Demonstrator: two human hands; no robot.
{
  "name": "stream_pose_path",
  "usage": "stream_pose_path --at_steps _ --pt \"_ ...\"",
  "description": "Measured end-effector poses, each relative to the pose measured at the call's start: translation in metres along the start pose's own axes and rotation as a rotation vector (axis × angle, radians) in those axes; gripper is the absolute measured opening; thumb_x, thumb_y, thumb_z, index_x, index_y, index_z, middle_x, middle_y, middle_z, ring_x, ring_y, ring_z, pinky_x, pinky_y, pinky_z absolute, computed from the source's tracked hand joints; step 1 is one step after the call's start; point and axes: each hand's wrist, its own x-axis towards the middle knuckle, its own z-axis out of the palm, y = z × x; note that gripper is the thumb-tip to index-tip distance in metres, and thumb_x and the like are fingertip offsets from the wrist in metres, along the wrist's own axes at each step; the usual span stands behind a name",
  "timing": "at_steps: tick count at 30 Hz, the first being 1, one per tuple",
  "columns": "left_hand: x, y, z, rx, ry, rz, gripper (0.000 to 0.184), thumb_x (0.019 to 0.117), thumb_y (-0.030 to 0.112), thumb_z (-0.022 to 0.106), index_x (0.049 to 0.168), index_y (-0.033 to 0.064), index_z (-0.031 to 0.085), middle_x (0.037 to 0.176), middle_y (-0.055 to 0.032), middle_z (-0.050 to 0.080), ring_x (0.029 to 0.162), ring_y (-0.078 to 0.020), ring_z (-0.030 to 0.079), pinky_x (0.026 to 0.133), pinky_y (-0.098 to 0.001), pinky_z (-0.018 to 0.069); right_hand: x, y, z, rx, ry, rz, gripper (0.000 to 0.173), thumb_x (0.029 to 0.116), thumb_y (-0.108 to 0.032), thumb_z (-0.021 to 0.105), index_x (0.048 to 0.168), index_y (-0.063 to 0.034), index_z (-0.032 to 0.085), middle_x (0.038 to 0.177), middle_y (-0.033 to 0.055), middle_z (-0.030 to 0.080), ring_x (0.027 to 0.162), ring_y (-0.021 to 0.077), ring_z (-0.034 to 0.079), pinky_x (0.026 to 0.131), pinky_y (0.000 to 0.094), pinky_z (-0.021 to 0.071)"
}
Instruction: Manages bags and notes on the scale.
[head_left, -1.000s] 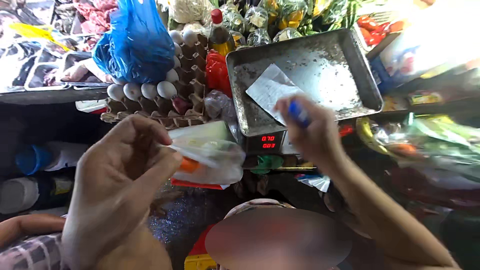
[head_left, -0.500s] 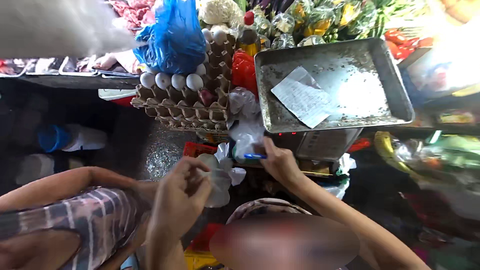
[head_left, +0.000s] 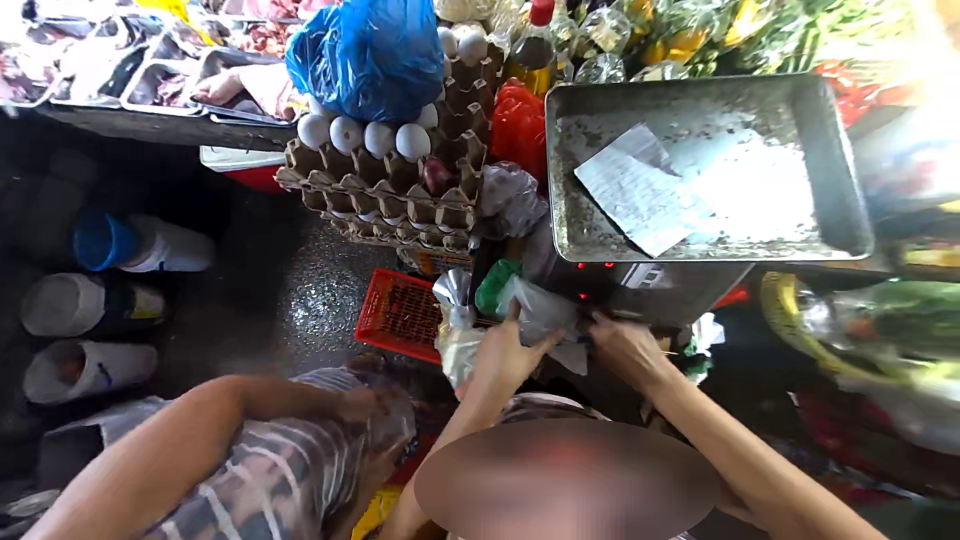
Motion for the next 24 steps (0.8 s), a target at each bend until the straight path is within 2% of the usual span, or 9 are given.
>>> stream_pose_path --at_steps 4,7,9,13,16,18,20,22,24 --pt "0.014 -0.014 0.027 -0.077 0.011 0.036 0.056 0.1005 0.039 0.062 0.149 0.0118 0.05 0.12 -0.0176 0.07 0.115 -0.0306 0.067 0.102 -0.0518 0.0513 0.003 0.01 -0.044 0.039 -0.228 -0.051 0.046 0.091 -0.009 0.066 0.135 -0.0228 0.067 0.129 0.0192 0.066 0.1 0.0471 0.069 0.077 0.069 0.0538" --pt "0.016 -0.038 0.061 -0.213 0.197 0.146 0.047 0.0968 0.019 0.067 0.137 -0.003 0.058 0.108 -0.0196 0.072 0.103 -0.0291 0.071 0.097 -0.0472 0.0545 -0.006 0.004 -0.089 0.05 0.103 -0.293 0.048 0.0799 -0.02 0.069 0.127 -0.0146 0.069 0.077 0.0114 0.07 0.06 0.0345 0.067 0.051 0.0558 0.051" --pt "0.016 -0.045 0.078 -0.228 0.301 0.221 0.042 0.0922 0.011 0.07 0.131 -0.0049 0.063 0.103 -0.0194 0.073 0.097 -0.0287 0.072 0.093 -0.0464 0.057 0.011 -0.037 -0.102 0.155 0.233 -0.386 0.036 0.0922 -0.025 0.062 0.123 -0.0092 0.069 0.066 0.0069 0.065 0.053 0.0275 0.064 0.047 0.0478 0.0513" --pt "0.014 -0.045 0.088 -0.278 0.308 0.184 0.026 0.0934 0.009 0.068 0.116 -0.0033 0.069 0.1 -0.0175 0.072 0.094 -0.0266 0.071 0.089 -0.0444 0.057 0.093 -0.115 -0.074 0.09 -0.345 -0.086 0.061 0.1034 -0.026 0.059 0.159 -0.0146 0.037 0.109 0.0228 0.07 0.102 0.0436 0.068 0.086 0.0612 0.0535" --pt "0.01 -0.052 0.092 -0.345 0.372 0.241 0.042 0.0912 0.007 0.068 0.13 -0.0073 0.062 0.102 -0.0207 0.073 0.092 -0.0292 0.073 0.088 -0.0464 0.058 0.09 -0.106 -0.057 0.082 -0.152 -0.175 0.037 0.099 -0.008 0.06 0.136 -0.0073 0.061 0.122 0.0229 0.067 0.096 0.0442 0.07 0.078 0.0609 0.0563" --pt "0.008 -0.058 0.097 -0.372 0.37 0.265 0.049 0.0901 0.007 0.067 0.136 -0.0066 0.058 0.105 -0.021 0.072 0.092 -0.029 0.072 0.087 -0.0473 0.0584 0.06 -0.073 -0.055 0.118 0.209 -0.355 0.022 0.0916 -0.016 0.068 0.113 -0.01 0.071 0.108 0.0177 0.068 0.07 0.0339 0.07 0.054 0.0508 0.0574" --pt "0.007 -0.059 0.095 -0.333 0.379 0.28 0.049 0.0877 0.004 0.068 0.135 -0.0047 0.06 0.105 -0.0203 0.073 0.094 -0.0312 0.073 0.087 -0.0506 0.0586 0.029 -0.036 -0.055 0.096 0.403 -0.45 0.019 0.0855 -0.028 0.067 0.095 -0.0116 0.069 0.102 0.0133 0.068 0.063 0.0276 0.067 0.043 0.0432 0.0508" --pt "0.007 -0.058 0.091 -0.27 0.392 0.27 0.052 0.088 0.004 0.067 0.138 -0.0073 0.057 0.098 -0.0229 0.074 0.089 -0.0366 0.074 0.084 -0.0554 0.058 0.004 -0.003 -0.045 0.058 0.426 -0.425 0.027 0.0837 -0.031 0.061 0.098 -0.0086 0.067 0.094 0.0121 0.07 0.062 0.029 0.067 0.042 0.0442 0.0485" --pt "0.008 -0.058 0.09 -0.285 0.383 0.256 0.05 0.0905 0.005 0.063 0.139 -0.007 0.057 0.098 -0.023 0.074 0.091 -0.0356 0.074 0.086 -0.0546 0.0577 -0.013 0.018 -0.026 0.102 0.314 -0.324 0.059 0.0806 -0.047 0.063 0.123 -0.0066 0.066 0.102 0.0154 0.074 0.069 0.0335 0.071 0.049 0.0522 0.0534"
